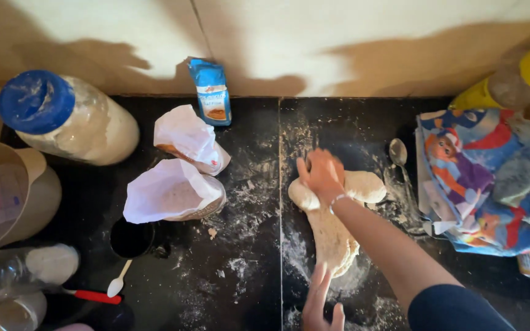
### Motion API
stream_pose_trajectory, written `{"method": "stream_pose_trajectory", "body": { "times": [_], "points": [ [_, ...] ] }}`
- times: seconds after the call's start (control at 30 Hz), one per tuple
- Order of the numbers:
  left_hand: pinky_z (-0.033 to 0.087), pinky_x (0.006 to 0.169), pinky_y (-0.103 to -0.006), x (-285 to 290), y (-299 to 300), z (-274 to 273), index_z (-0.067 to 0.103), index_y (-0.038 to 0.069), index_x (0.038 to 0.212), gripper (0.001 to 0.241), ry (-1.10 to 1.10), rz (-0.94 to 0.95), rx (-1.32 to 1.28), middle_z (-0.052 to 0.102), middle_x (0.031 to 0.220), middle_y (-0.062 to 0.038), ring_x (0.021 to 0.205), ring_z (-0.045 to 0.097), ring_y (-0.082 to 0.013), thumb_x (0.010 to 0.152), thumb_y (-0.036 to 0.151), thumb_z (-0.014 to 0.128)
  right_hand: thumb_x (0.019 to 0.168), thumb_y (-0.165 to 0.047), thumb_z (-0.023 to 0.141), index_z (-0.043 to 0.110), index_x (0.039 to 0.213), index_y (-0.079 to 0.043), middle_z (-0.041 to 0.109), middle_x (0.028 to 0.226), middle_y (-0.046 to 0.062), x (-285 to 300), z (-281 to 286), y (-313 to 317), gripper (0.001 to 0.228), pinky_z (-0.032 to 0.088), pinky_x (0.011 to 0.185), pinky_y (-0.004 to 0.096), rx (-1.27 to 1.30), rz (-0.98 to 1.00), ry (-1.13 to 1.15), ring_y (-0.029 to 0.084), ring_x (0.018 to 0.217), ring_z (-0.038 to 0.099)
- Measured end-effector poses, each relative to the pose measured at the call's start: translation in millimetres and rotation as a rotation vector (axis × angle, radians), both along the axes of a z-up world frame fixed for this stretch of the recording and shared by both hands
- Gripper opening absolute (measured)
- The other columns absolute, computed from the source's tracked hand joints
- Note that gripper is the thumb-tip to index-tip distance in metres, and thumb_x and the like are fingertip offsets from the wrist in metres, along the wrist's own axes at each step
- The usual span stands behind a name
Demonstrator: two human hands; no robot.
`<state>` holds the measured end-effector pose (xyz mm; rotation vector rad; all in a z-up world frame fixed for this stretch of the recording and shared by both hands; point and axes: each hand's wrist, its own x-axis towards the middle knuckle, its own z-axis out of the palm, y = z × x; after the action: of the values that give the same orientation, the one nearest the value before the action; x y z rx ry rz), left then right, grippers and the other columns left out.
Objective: Kneading a large piece of dough on a floured countertop.
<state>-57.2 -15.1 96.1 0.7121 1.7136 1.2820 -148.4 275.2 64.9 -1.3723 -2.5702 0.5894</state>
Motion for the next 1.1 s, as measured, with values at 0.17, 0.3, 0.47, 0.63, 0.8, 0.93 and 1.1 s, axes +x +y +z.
{"method": "stream_pose_trajectory", "body": {
  "times": [0.17,0.3,0.47,0.63,0.8,0.93,1.1],
  "points": [
    [0.049,0.109,-0.0342,-7.0,-19.0,-14.7,0.066,0.0,0.133,0.058,0.303,0.293,0.263,0.073,0.132,-0.017,0.125,0.07,-0.0271,0.076,0.004,0.059,0.101,-0.043,0.043,0.05,0.056,-0.012,0.043,0.051,0.002,-10.6,-8.0,26.5,0.055,0.03,0.049,0.038,0.022,0.022,0.118,0.017,0.048,0.038],
    [0.038,0.117,-0.046,-31.3,-33.0,-17.1,0.065,0.002,0.133,0.041,0.478,0.202,0.321,0.071,0.133,-0.014,0.123,0.068,-0.031,0.094,0.013,0.057,0.103,-0.046,0.036,0.064,0.068,-0.002,0.065,0.072,0.024,12.6,-17.9,0.3,0.062,0.046,0.07,0.063,0.085,0.028,0.006,0.047,0.08,0.061],
    [0.026,0.12,-0.0596,-44.5,-11.9,11.6,0.065,0.015,0.133,0.035,0.597,0.283,0.271,0.068,0.138,-0.004,0.136,0.059,-0.026,0.101,0.026,0.055,0.089,-0.036,0.06,0.058,0.095,-0.015,0.062,0.102,0.008,97.9,46.9,-120.1,0.023,0.043,0.089,0.047,0.046,0.263,-0.236,0.029,0.097,0.057],
    [0.031,0.109,-0.0598,-29.2,35.2,-2.9,0.065,0.02,0.134,0.045,0.746,0.159,0.135,0.065,0.139,-0.003,0.136,0.052,-0.0306,0.092,0.036,0.064,0.073,-0.053,0.064,0.065,0.115,-0.022,0.066,0.09,0.009,200.8,17.9,-184.7,0.052,0.052,0.075,0.049,0.059,0.265,0.044,0.033,0.089,0.066],
    [0.053,0.087,-0.0632,1.5,48.0,-8.8,0.051,0.017,0.148,0.066,0.65,0.132,-0.155,0.057,0.14,-0.015,0.123,0.06,-0.0418,0.093,0.049,0.066,0.092,-0.025,0.061,0.069,0.103,-0.019,0.071,0.093,0.005,235.6,16.0,-89.3,0.016,0.052,0.09,0.04,0.342,-0.106,0.418,0.027,0.095,0.069],
    [0.051,0.097,-0.0559,10.2,56.8,-21.2,0.056,0.018,0.142,0.063,0.427,0.223,-0.299,0.064,0.13,-0.014,0.121,0.063,-0.0389,0.095,0.06,0.061,0.098,-0.065,0.055,0.062,0.134,-0.022,0.06,0.124,0.014,232.3,-61.1,-73.7,0.056,0.048,0.09,0.051,-0.723,-0.583,0.23,0.031,0.107,0.06],
    [0.047,0.104,-0.0412,-1.1,81.8,37.8,0.067,0.016,0.115,0.039,0.305,0.384,-0.03,0.07,0.113,-0.006,0.115,0.067,-0.0293,0.099,0.051,0.063,0.093,-0.034,0.063,0.077,0.099,-0.009,0.07,0.097,0.013,192.1,64.7,-98.0,0.029,0.05,0.088,0.042,-0.636,-0.576,0.862,0.023,0.093,0.062]
  ]
}}
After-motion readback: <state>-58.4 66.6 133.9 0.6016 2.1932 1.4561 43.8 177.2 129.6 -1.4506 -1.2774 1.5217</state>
